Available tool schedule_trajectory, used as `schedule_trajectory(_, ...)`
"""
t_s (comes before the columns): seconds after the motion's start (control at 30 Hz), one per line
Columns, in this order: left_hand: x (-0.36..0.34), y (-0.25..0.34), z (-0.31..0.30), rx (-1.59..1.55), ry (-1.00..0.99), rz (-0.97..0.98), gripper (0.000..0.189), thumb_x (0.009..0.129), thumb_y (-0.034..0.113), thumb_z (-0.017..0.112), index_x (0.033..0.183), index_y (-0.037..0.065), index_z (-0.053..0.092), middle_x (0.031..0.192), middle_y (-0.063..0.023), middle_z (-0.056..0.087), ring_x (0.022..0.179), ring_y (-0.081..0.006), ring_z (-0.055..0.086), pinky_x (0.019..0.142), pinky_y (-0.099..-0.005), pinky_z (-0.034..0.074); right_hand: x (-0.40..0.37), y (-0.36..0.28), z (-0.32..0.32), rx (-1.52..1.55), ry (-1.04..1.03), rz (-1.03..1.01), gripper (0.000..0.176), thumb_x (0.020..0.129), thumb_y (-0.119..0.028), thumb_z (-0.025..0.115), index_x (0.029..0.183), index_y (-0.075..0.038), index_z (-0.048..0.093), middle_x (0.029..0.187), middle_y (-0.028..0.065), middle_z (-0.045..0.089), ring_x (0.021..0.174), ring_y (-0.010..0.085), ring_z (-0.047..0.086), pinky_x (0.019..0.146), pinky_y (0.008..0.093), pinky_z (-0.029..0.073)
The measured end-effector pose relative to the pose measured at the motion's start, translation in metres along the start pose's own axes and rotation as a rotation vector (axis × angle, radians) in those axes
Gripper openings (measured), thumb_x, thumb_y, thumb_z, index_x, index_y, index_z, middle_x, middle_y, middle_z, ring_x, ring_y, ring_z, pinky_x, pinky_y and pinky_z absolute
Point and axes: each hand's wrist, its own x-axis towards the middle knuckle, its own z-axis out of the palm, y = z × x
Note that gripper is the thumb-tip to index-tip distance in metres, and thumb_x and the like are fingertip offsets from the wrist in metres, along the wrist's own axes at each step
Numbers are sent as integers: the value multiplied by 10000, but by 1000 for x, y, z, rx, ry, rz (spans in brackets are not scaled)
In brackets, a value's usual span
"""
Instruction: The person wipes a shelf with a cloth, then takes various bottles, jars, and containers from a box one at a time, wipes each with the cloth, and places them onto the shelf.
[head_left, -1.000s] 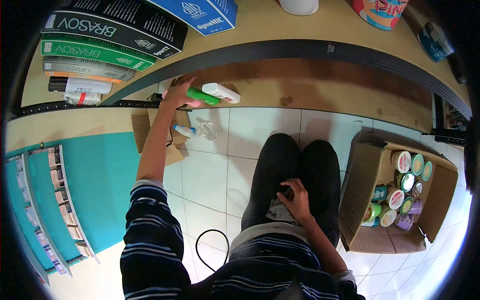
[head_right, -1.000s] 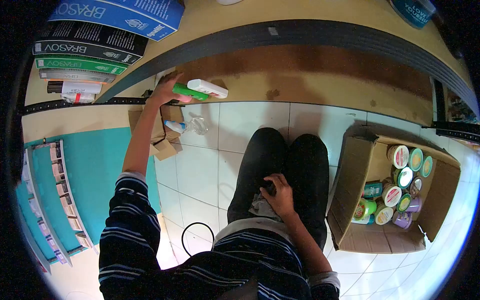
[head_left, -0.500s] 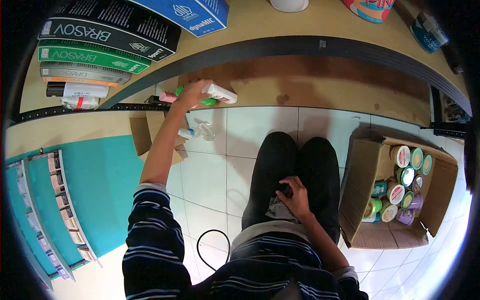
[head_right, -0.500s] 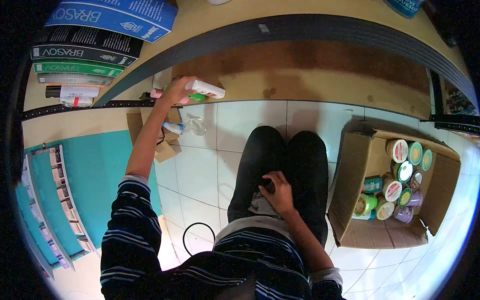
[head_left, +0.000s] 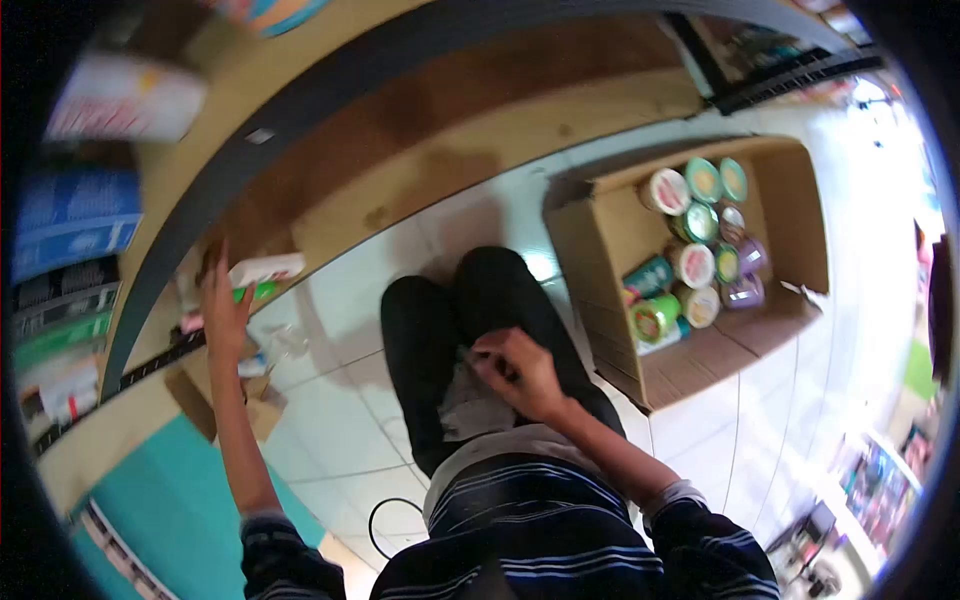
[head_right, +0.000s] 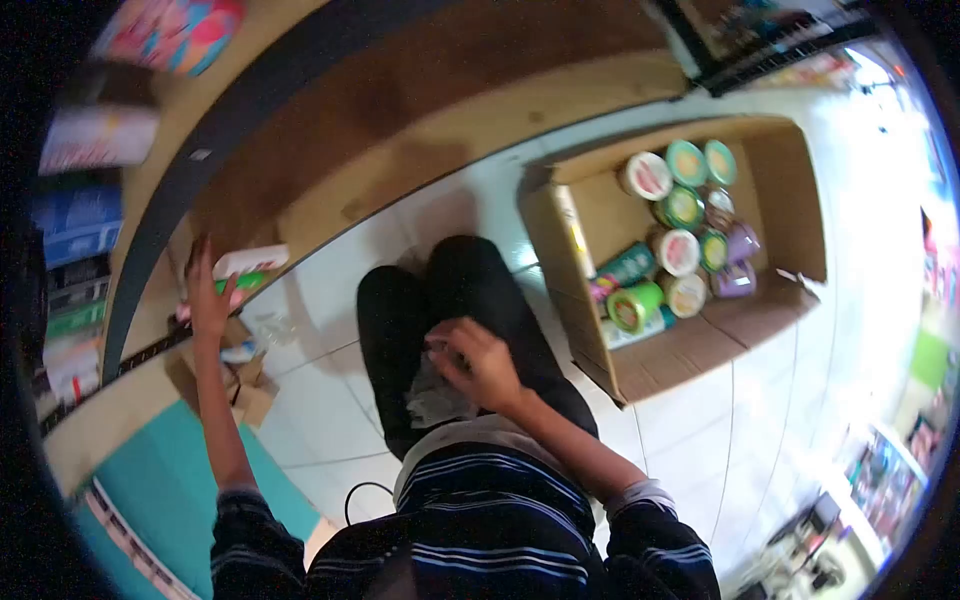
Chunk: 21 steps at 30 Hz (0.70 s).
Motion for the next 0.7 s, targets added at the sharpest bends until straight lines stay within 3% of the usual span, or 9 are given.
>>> schedule_trajectory(0.1, -26, 85, 5, -72, 45, -53, 725, 694, 95, 651, 1325, 72, 297, 1321, -183, 344, 1235, -356, 296, 1010, -428, 253, 16, 1, -80, -328, 577, -114, 120, 745, -42, 605, 857, -43, 561, 793, 68, 590, 684, 137, 563, 582, 246, 450)
schedule_trajectory(0.13, -38, 99, 15, -116, 27, 14, 718, 706, 103, 645, 1329, 71, 288, 1326, -177, 339, 1243, -348, 289, 1019, -439, 233, 19, 11, -105, -166, 742, 53, 99, 755, -18, 579, 850, -32, 558, 787, 61, 595, 674, 74, 535, 544, 206, 420)
schedule_trajectory(0.17, -51, 110, 29, -158, 10, 78, 712, 719, 111, 638, 1332, 70, 279, 1331, -171, 335, 1251, -339, 282, 1028, -450, 214, 30, 25, -126, -34, 907, 83, 94, 759, -4, 567, 851, -22, 557, 782, 51, 596, 658, 61, 526, 529, 194, 412)
schedule_trajectory(0.2, -63, 129, 39, -178, -49, 22, 719, 724, 114, 636, 1338, 76, 264, 1343, -166, 319, 1264, -333, 263, 1033, -468, 189, 31, 55, -148, -155, 896, 161, 119, 752, -47, 598, 855, -6, 553, 779, 72, 598, 674, 88, 553, 531, 217, 428)
schedule_trajectory(0.33, -94, 197, 51, -323, -231, -115, 705, 768, 160, 606, 1353, 88, 218, 1366, -163, 279, 1287, -328, 220, 1038, -518, 130, 21, 207, -151, -463, 350, 445, 350, 685, -263, 670, 926, -32, 565, 830, 145, 613, 823, 287, 600, 698, 361, 468)
schedule_trajectory(0.47, -114, 230, 46, -357, -268, -155, 662, 803, 211, 575, 1349, 87, 222, 1356, -178, 290, 1278, -334, 235, 1039, -510, 136, 38, 221, -123, -619, 367, 495, 472, 614, -340, 696, 964, -50, 568, 869, 173, 612, 839, 339, 584, 754, 383, 451)
schedule_trajectory(0.57, -118, 235, 49, -377, -262, -140, 653, 810, 230, 567, 1346, 84, 224, 1354, -178, 292, 1274, -334, 244, 1040, -503, 139, 50, 238, -142, -561, 187, 559, 545, 540, -371, 729, 960, -55, 584, 883, 182, 614, 832, 329, 588, 743, 379, 456)
schedule_trajectory(0.63, -113, 242, 49, -385, -260, -101, 653, 787, 147, 602, 1333, 66, 254, 1329, -216, 303, 1236, -360, 287, 1018, -436, 236, 55, 234, -152, -518, -35, 649, 621, 475, -385, 755, 968, -40, 599, 884, 190, 615, 819, 320, 591, 732, 365, 459)
schedule_trajectory(0.7, -106, 252, 44, -380, -266, -109, 643, 795, 150, 593, 1334, 67, 253, 1327, -217, 307, 1236, -364, 286, 1018, -434, 238, 52, 229, -156, -416, -47, 606, 587, 509, -371, 749, 966, -31, 606, 864, 169, 620, 802, 290, 595, 723, 352, 459)
